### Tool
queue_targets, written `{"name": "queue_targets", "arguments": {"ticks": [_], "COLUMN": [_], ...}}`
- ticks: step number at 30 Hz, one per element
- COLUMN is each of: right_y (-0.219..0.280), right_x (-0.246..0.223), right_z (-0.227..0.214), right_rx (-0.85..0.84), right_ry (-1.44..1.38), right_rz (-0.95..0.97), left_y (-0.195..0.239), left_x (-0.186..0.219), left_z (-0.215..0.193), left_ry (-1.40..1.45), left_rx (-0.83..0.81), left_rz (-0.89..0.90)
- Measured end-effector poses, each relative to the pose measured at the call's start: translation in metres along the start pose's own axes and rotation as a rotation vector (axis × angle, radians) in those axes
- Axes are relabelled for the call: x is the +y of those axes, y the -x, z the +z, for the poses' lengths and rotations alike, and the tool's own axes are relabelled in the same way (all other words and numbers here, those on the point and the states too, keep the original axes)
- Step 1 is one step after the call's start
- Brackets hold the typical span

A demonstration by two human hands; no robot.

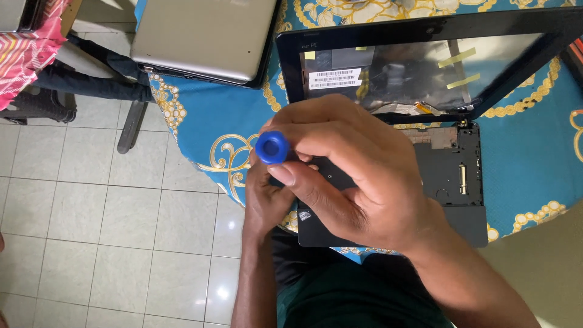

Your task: The person uses a screwdriver to remove screws from the internal chassis of a disassembled laptop. They carefully unscrew fasteners near the hinge and motherboard area, placing the removed screws on the table.

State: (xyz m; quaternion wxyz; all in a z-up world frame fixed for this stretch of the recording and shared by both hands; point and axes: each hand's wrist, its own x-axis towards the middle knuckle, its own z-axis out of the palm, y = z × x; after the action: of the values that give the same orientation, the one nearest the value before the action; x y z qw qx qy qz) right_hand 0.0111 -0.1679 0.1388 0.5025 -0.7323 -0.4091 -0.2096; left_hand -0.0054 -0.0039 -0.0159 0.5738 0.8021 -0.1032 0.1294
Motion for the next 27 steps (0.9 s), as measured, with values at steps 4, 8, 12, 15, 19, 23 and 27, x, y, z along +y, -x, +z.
{"name": "queue_targets", "arguments": {"ticks": [4, 8, 12, 15, 19, 23, 27], "right_y": [0.003, 0.013, 0.006, 0.013, 0.015, 0.03, 0.046], "right_x": [0.0, 0.003, 0.005, 0.008, 0.015, 0.03, 0.044], "right_z": [-0.003, -0.005, 0.001, 0.002, -0.002, -0.005, -0.003], "right_rx": [-0.045, -0.091, -0.112, -0.119, -0.133, -0.142, -0.162], "right_ry": [0.005, 0.002, -0.05, -0.014, -0.002, 0.017, 0.03], "right_rz": [0.01, 0.143, 0.016, 0.064, 0.066, 0.157, 0.216], "left_y": [-0.004, 0.0, 0.014, 0.012, 0.002, 0.001, -0.001], "left_x": [0.019, 0.012, -0.011, -0.012, 0.009, 0.009, 0.01], "left_z": [-0.006, -0.006, -0.003, -0.004, -0.005, -0.005, -0.004], "left_ry": [0.015, 0.007, 0.069, 0.109, 0.106, 0.019, -0.018], "left_rx": [-0.079, -0.068, -0.024, -0.025, -0.01, 0.024, 0.054], "left_rz": [0.125, 0.173, 0.037, 0.093, 0.109, 0.15, 0.207]}}
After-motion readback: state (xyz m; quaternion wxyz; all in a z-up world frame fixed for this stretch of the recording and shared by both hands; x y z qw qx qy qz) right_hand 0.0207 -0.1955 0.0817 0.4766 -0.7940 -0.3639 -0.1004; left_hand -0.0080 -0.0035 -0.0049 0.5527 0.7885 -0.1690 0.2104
